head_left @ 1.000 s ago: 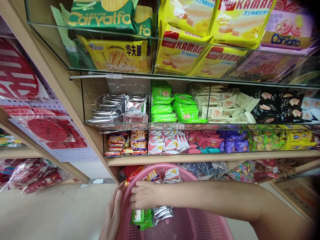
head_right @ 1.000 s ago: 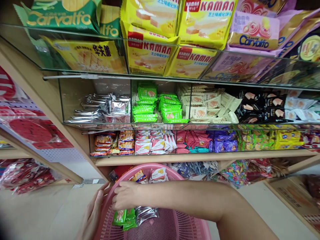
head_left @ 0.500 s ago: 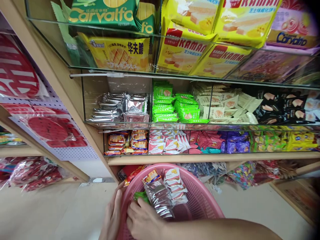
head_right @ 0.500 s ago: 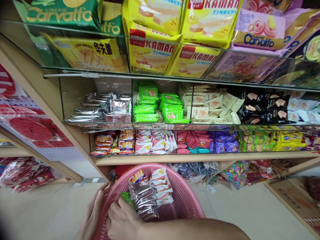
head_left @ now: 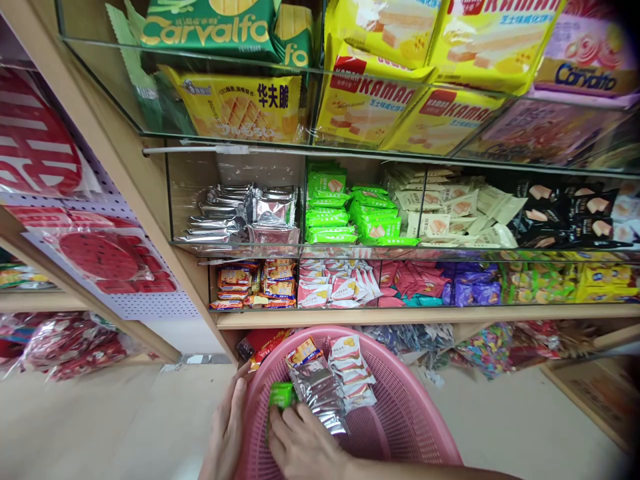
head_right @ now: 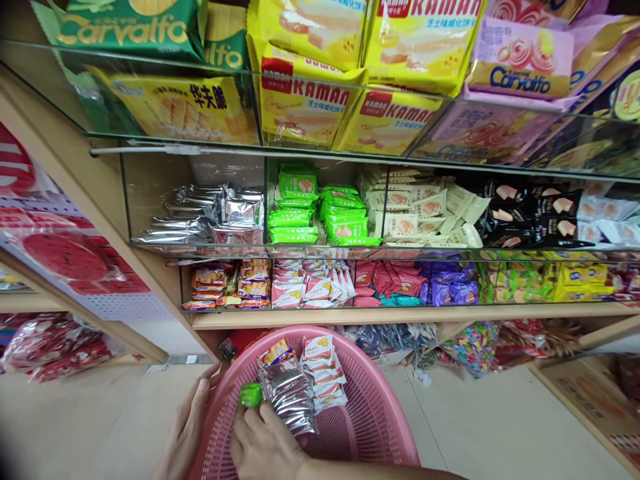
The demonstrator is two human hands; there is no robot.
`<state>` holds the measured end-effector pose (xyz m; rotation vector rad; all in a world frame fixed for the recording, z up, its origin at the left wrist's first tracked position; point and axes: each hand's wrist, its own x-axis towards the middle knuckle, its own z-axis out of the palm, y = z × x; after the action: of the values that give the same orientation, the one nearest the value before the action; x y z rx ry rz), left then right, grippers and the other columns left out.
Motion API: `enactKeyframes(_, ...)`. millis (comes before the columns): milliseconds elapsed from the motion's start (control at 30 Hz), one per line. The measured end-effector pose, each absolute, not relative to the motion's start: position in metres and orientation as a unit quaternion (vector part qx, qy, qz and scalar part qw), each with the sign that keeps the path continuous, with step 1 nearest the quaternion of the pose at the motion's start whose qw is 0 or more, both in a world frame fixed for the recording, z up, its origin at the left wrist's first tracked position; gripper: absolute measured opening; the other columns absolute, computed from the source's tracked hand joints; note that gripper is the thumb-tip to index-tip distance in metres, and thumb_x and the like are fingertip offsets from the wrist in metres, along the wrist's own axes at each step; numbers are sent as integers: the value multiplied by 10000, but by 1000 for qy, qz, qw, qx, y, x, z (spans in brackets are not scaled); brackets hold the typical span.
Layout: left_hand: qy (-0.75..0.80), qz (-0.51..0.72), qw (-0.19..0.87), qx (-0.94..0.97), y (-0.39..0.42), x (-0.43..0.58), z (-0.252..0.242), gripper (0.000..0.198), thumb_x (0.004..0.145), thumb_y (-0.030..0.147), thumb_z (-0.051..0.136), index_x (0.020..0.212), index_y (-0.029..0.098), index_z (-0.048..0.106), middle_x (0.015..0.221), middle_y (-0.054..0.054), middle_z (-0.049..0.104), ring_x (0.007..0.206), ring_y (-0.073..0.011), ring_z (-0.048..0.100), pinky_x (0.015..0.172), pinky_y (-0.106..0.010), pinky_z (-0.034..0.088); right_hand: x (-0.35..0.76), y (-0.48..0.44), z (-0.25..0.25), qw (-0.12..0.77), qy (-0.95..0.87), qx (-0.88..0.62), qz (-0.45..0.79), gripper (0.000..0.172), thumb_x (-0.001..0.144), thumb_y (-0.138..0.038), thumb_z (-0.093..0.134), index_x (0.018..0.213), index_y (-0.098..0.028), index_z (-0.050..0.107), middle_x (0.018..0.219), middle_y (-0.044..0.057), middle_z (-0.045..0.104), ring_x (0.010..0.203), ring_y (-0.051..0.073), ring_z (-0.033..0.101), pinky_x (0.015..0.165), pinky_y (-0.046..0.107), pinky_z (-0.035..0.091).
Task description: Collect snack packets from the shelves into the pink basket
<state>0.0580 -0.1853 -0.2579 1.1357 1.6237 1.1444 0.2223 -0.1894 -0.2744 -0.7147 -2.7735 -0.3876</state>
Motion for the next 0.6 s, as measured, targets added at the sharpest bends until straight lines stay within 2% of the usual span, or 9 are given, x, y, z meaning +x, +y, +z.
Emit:
enactKeyframes(133,648,454,409,455,-184,58,-257,582,844,596,364,1226,185,519,1327,-79,553,1313,-245,395,1160,-445,195,234,-192,-273,133,-944,-264,-145,307,876,-270,444,1065,-79,594,1147,155,620,769,203,522,636,330,407)
enactKeyframes(333,655,434,396,475,-185,58,-258,577,866,582,318,1253,190,488,1341,-83,542,1305,-208,413,1157,-431,208,240,-196,-275,175,-927,-282,-176,324,895,-264,402,1088,-68,573,1124,146,625,743,198,497,644,334,359)
enactKeyframes(433,664,403,363,515,-184,55,-262,518,883,538,324,1258,213,473,1315,-85,567,1263,-210,474,1109,-441,315,240,-196,-275,190,-919,-291,-185,322,893,-259,389,1069,-71,583,1106,146,632,748,203,503,663,338,360)
enactKeyframes(533,638,345,249,642,-181,52,-265,440,892,425,401,1282,228,450,1327,-99,557,1236,-222,508,1029,-435,427,237,-197,-275,200,-915,-291,-196,325,889,-256,385,1059,-68,588,1103,156,638,763,206,517,684,336,368)
enactKeyframes(600,578,287,131,753,-180,51,-262,458,878,337,459,1324,240,419,1374,-102,518,1283,-243,459,1038,-471,411,237,-198,-276,200,-914,-293,-195,317,885,-256,397,1055,-72,592,1107,155,641,772,201,523,697,328,375)
